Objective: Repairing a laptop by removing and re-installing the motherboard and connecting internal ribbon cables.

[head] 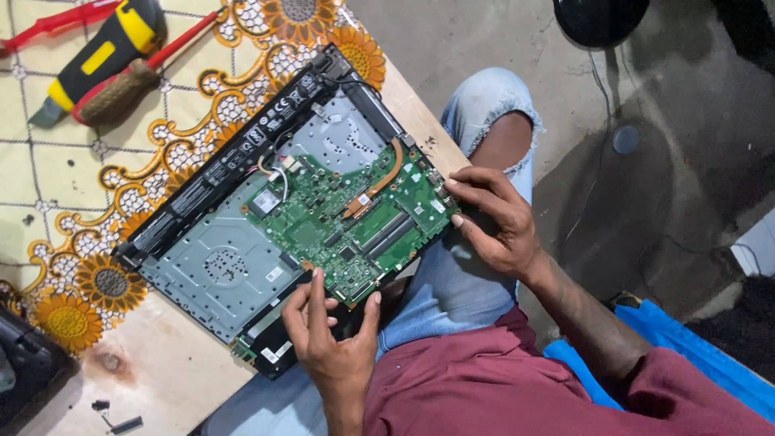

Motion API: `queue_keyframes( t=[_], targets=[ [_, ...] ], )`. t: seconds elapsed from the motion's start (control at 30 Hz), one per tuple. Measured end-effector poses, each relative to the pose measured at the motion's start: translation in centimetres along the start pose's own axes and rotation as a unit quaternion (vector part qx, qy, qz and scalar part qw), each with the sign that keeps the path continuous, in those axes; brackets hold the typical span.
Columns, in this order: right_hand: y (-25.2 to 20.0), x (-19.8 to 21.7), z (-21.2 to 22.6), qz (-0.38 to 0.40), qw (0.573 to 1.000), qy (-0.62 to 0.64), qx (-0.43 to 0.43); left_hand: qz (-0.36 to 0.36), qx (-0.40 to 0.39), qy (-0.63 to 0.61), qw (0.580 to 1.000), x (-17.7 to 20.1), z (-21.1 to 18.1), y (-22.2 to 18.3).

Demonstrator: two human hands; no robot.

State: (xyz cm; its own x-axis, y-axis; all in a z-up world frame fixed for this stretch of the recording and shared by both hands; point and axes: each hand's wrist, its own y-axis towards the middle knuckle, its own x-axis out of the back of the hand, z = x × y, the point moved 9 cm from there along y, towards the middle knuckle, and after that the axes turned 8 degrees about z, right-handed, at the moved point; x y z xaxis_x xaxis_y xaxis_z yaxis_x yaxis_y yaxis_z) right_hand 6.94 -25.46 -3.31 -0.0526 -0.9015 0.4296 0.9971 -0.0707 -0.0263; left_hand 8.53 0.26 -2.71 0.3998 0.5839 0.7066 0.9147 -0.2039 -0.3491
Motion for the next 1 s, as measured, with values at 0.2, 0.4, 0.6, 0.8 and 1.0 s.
queue_keyframes(
  t=[0.2,0.4,0.6,0.8,1.0],
  targets=[
    [0.4,-0.3,1.4,-0.009,0.999,-0.042,-0.003,-0.038,-0.066,0.028,0.997,0.3,-1.2,0.0],
    [1.0,0.1,1.6,-0.003,0.999,-0.048,-0.024,-0.057,-0.082,0.033,0.994,1.6,-2.4,0.1],
    [5.5,1.8,4.4,-0.057,0.992,-0.105,0.043,-0.076,-0.153,0.057,0.984,2.1,-4.9,1.5],
    [14.8,0.0,1.6,0.038,0.98,-0.155,0.116,-0.002,-0.178,0.102,0.979,-1.5,-6.9,5.3],
    [16.1,0.0,1.3,0.086,0.986,-0.111,0.092,0.072,-0.138,0.036,0.987,-2.6,-6.7,6.4]
  ],
)
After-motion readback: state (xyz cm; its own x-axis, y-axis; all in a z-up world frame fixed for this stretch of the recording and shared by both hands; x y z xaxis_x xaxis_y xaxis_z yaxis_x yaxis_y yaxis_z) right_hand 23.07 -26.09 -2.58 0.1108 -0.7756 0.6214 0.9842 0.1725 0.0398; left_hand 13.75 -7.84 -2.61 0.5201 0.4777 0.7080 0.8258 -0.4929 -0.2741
